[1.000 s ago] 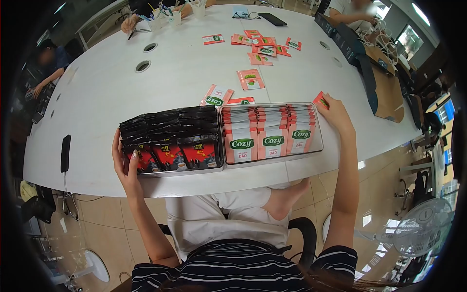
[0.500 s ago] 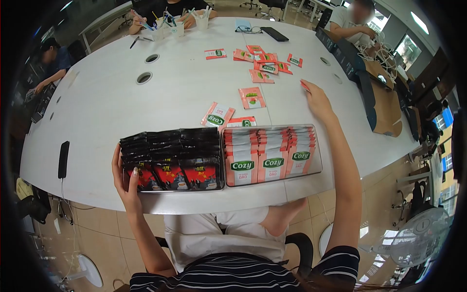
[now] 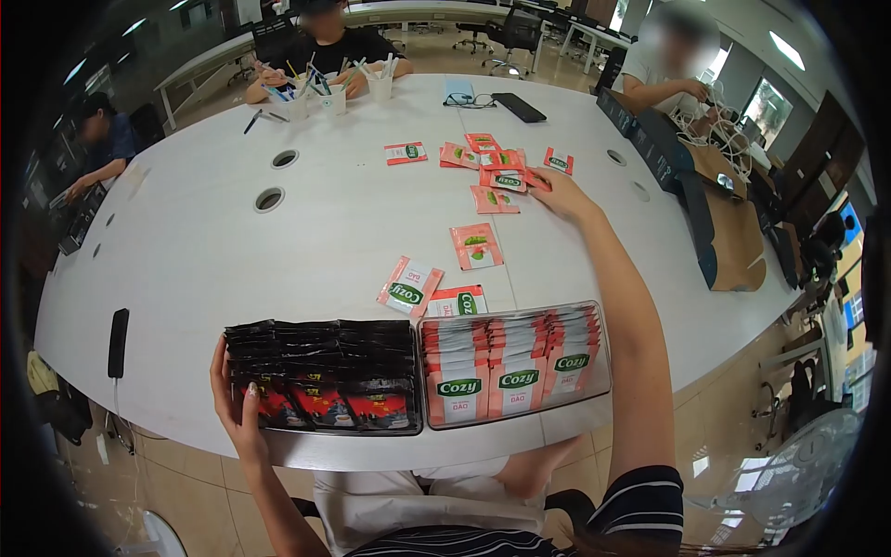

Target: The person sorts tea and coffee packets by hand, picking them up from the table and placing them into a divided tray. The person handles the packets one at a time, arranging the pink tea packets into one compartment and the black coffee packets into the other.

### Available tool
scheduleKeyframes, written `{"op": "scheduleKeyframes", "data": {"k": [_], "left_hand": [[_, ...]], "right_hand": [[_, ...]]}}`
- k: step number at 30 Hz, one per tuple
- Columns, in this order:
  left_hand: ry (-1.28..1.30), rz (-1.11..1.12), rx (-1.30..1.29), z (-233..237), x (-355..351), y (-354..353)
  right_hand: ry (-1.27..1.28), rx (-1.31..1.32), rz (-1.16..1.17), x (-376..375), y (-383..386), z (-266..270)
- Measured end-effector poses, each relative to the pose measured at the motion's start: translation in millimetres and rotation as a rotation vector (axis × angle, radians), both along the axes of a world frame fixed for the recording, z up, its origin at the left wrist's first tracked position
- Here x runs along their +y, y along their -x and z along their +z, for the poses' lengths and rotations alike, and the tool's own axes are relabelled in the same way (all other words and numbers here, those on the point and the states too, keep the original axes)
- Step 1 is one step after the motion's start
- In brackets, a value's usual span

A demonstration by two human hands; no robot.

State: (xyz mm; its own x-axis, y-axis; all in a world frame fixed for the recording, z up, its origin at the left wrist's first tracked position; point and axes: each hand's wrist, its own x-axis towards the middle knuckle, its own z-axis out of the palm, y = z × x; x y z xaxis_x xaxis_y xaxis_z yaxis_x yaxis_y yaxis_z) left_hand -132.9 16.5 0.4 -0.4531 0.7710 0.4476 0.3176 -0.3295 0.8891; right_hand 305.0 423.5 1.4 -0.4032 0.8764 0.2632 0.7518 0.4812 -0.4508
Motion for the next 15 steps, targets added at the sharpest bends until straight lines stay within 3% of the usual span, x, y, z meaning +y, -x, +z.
{"op": "scheduleKeyframes", "data": {"k": [7, 10, 13, 15], "left_hand": [[0.001, 0.045, 0.056, 0.2, 0.4, -2.5], [0.007, 0.047, 0.051, 0.5, 0.6, -1.8], [0.014, 0.07, 0.059, 0.7, 0.6, -1.1], [0.009, 0.114, 0.088, 1.0, 0.6, -2.4]], "right_hand": [[-0.251, -0.321, -0.052, -11.4, -1.4, -0.7], [-0.304, -0.34, -0.058, -14.7, -6.7, -0.7], [-0.162, -0.463, -0.295, -19.0, -11.3, 25.9], [-0.203, -0.334, -0.408, -11.0, -16.4, 32.4]]}}
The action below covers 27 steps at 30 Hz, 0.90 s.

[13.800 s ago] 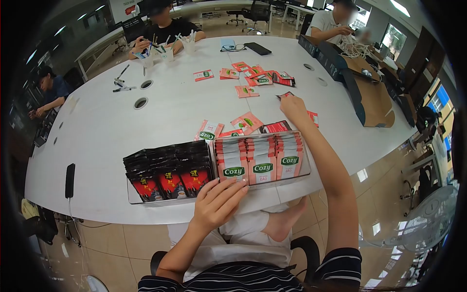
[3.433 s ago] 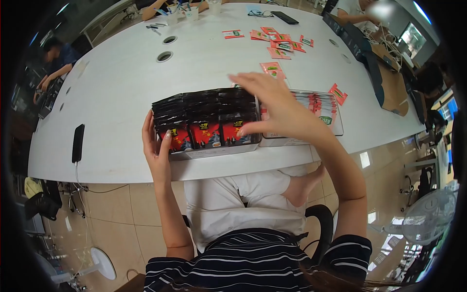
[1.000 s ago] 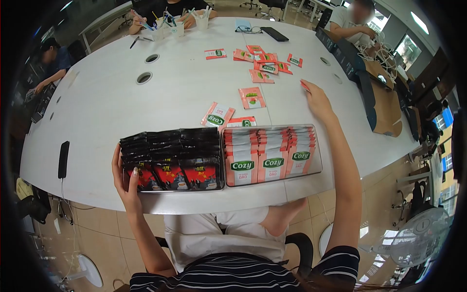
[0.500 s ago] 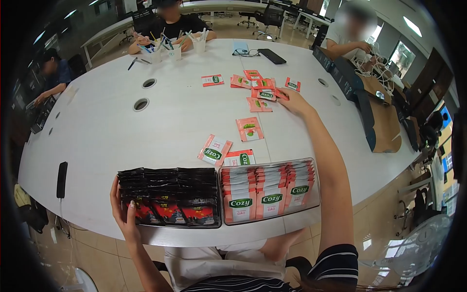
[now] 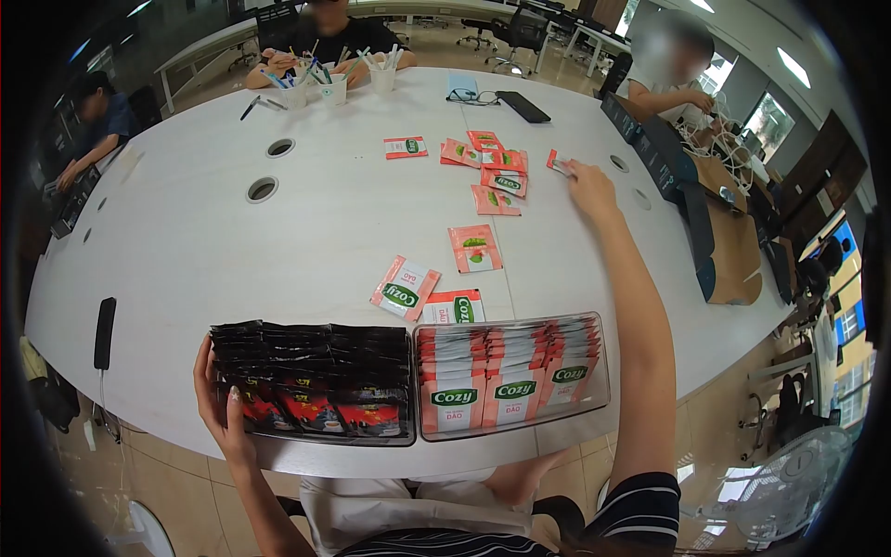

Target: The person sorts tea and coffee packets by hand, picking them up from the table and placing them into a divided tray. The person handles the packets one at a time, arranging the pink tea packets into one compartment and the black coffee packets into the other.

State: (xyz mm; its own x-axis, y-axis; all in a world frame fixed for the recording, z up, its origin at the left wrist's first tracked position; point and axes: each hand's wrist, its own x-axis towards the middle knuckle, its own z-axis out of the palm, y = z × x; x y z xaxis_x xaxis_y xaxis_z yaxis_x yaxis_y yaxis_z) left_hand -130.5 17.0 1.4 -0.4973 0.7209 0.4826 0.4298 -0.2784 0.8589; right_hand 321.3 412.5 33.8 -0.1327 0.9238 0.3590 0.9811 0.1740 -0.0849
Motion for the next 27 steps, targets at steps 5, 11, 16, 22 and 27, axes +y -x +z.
{"op": "scheduleKeyframes", "data": {"k": [5, 11, 16, 22, 27], "left_hand": [[-0.011, 0.02, 0.024, -4.3, -0.5, 4.5], [-0.006, 0.052, 0.046, -7.0, 0.0, 5.1], [0.004, 0.057, 0.046, -8.3, 0.0, 4.4], [-0.025, 0.028, 0.023, -9.9, 1.4, 6.9], [-0.043, 0.027, 0.04, -3.7, 2.7, 1.5]], "right_hand": [[-0.123, 0.386, 0.031, 70.0, -33.0, -24.5], [-0.029, 0.311, 0.252, 116.0, -26.7, -78.4], [-0.053, -0.002, 0.288, 89.1, -32.1, -54.5], [-0.158, -0.295, 0.133, 74.9, -24.8, -54.6], [-0.12, -0.342, 0.158, 50.9, -24.5, -49.5]]}}
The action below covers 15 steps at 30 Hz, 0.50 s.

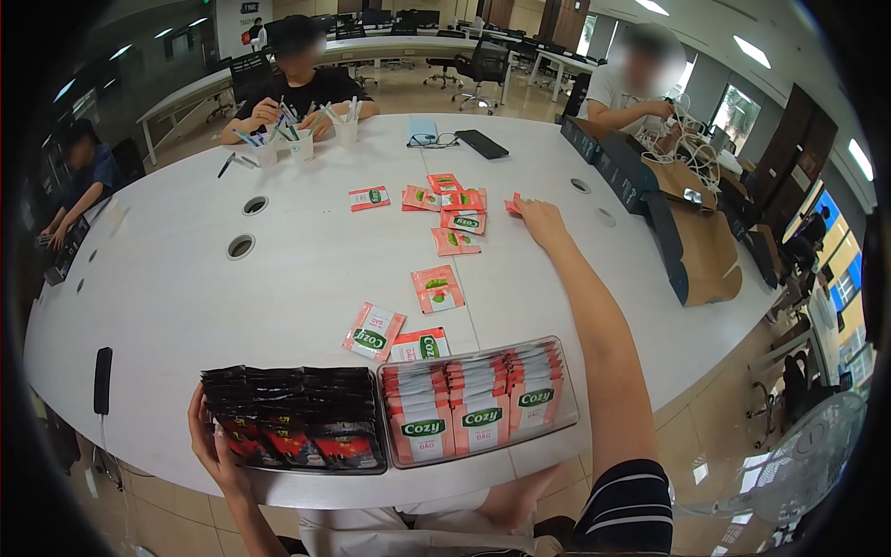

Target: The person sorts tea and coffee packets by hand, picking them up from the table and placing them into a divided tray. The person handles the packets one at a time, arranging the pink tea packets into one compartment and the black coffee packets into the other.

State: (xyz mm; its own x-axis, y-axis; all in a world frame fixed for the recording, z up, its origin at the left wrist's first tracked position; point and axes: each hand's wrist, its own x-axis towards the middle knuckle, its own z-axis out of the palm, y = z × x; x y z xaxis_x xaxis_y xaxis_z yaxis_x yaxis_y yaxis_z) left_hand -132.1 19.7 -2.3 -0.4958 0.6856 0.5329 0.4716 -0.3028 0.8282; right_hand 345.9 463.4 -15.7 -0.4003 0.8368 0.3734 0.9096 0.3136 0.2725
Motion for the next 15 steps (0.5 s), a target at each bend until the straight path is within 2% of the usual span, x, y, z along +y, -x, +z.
{"op": "scheduleKeyframes", "data": {"k": [6, 11, 13, 15], "left_hand": [[-0.021, -0.016, 0.013, 5.6, -0.1, -3.1], [-0.111, -0.037, -0.041, 4.3, -1.3, -5.4], [-0.167, 0.146, 0.207, 9.4, -6.3, -9.5], [-0.276, 0.289, 0.466, 20.7, -13.9, -19.8]], "right_hand": [[0.006, 0.157, 0.082, -71.3, 10.3, 23.3], [0.077, 0.272, 0.121, -151.0, 41.3, 88.2], [0.073, 0.287, 0.19, -178.9, 54.0, 110.0], [0.019, 0.351, 0.362, -213.6, 69.1, 129.2]]}}
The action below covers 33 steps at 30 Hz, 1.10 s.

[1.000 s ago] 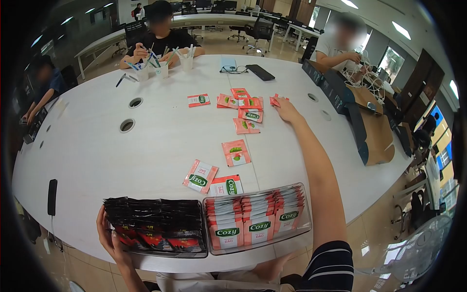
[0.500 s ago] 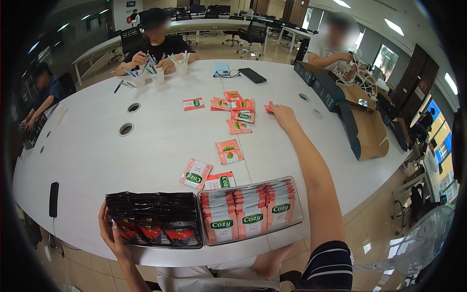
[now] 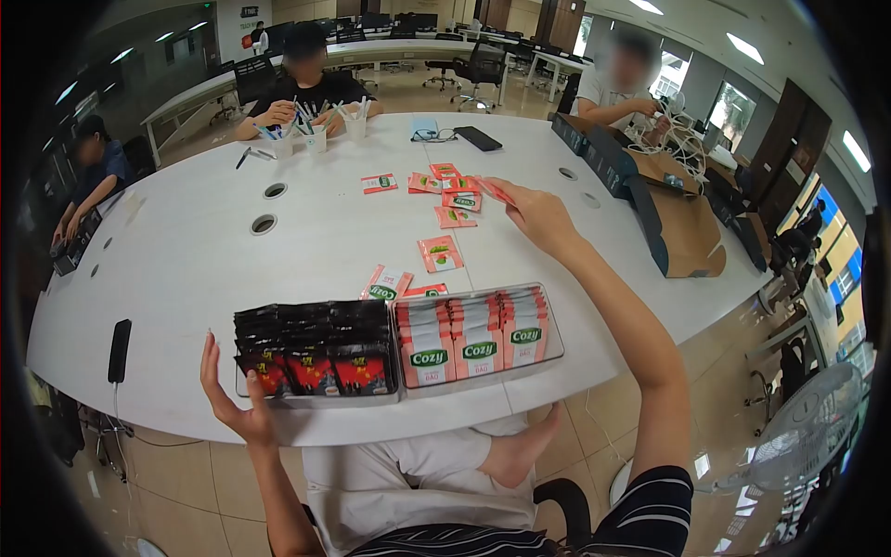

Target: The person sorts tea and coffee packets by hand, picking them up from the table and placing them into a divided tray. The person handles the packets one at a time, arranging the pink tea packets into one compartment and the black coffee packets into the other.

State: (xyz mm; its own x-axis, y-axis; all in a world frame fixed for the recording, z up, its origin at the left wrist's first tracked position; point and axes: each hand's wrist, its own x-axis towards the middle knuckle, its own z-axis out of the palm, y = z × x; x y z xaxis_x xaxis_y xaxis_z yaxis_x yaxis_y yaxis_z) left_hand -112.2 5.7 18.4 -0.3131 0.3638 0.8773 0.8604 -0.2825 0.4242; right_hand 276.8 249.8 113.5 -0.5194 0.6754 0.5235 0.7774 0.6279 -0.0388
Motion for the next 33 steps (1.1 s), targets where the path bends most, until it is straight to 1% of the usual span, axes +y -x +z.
{"op": "scheduleKeyframes", "data": {"k": [1, 3, 4, 5, 6, 7, 8, 9, 11, 13, 16, 17, 19, 20, 23, 24, 27, 28, 31, 32, 33], "left_hand": [[-0.046, -0.025, 0.058, 2.4, -4.0, -6.2], [-0.143, -0.072, 0.171, 6.4, -10.4, -20.1], [-0.156, -0.204, 0.104, 12.2, -11.9, -33.2], [-0.122, -0.365, 0.044, 23.5, -12.6, -47.1], [-0.019, -0.587, -0.22, 34.3, -13.5, -66.6], [0.092, -0.776, -0.413, 48.5, -14.5, -82.7], [0.178, -0.916, -0.569, 61.7, -13.2, -95.9], [0.283, -1.017, -0.685, 72.8, -11.0, -104.7], [0.373, -1.231, -1.034, 68.3, 4.7, -113.5], [0.39, -1.37, -1.249, 69.6, 4.7, -114.8], [0.353, -1.226, -1.265, 56.6, 8.4, -116.7], [0.323, -1.209, -1.26, 51.3, 8.7, -115.8], [0.261, -1.161, -1.25, 48.0, 4.9, -111.5], [0.176, -1.121, -1.27, 48.3, 2.4, -113.5], [0.082, -1.028, -1.228, 48.2, -0.7, -114.6], [0.055, -1.005, -1.192, 47.8, -1.0, -113.7], [0.069, -0.966, -0.962, 35.3, 2.3, -102.9], [0.034, -0.886, -0.881, 35.9, 3.5, -104.6], [0.025, -0.748, -0.63, 39.3, -0.1, -105.9], [0.031, -0.682, -0.568, 41.2, -3.2, -106.5], [0.016, -0.651, -0.522, 35.3, -1.1, -104.1]], "right_hand": [[-0.035, 0.039, 0.08, -17.3, 8.3, 6.8], [-0.121, 0.036, 0.197, -46.4, 26.3, 17.3], [-0.162, 0.034, 0.257, -60.2, 36.1, 21.3], [-0.257, 0.025, 0.317, -74.3, 47.0, 24.8], [-0.35, 0.018, 0.377, -88.1, 58.7, 27.3], [-0.445, 0.012, 0.437, -100.8, 70.2, 28.4], [-0.469, -0.006, 0.47, -113.0, 81.5, 28.3], [-0.493, -0.024, 0.503, -124.6, 92.3, 27.5], [-0.536, -0.056, 0.534, -142.0, 110.1, 19.4], [-0.579, -0.081, 0.535, -153.5, 124.7, 8.3], [-0.514, -0.081, 0.556, -153.5, 133.9, -6.5], [-0.485, -0.081, 0.575, -152.6, 136.9, -10.7], [-0.332, -0.075, 0.602, -165.4, 137.9, -7.4], [-0.252, -0.07, 0.618, -171.0, 138.1, -4.9], [-0.136, -0.038, 0.65, -177.2, 141.6, -2.0], [-0.097, 0.024, 0.65, -179.3, 143.5, -1.2], [0.029, 0.221, 0.672, -177.2, 141.9, 5.7], [0.037, 0.28, 0.632, -179.9, 140.5, 10.4], [0.38, 0.432, 0.477, -186.0, 132.9, 28.8], [0.195, 0.527, 0.544, -176.8, 133.4, 19.3], [0.311, 0.576, 0.512, -173.0, 129.9, 18.4]]}}
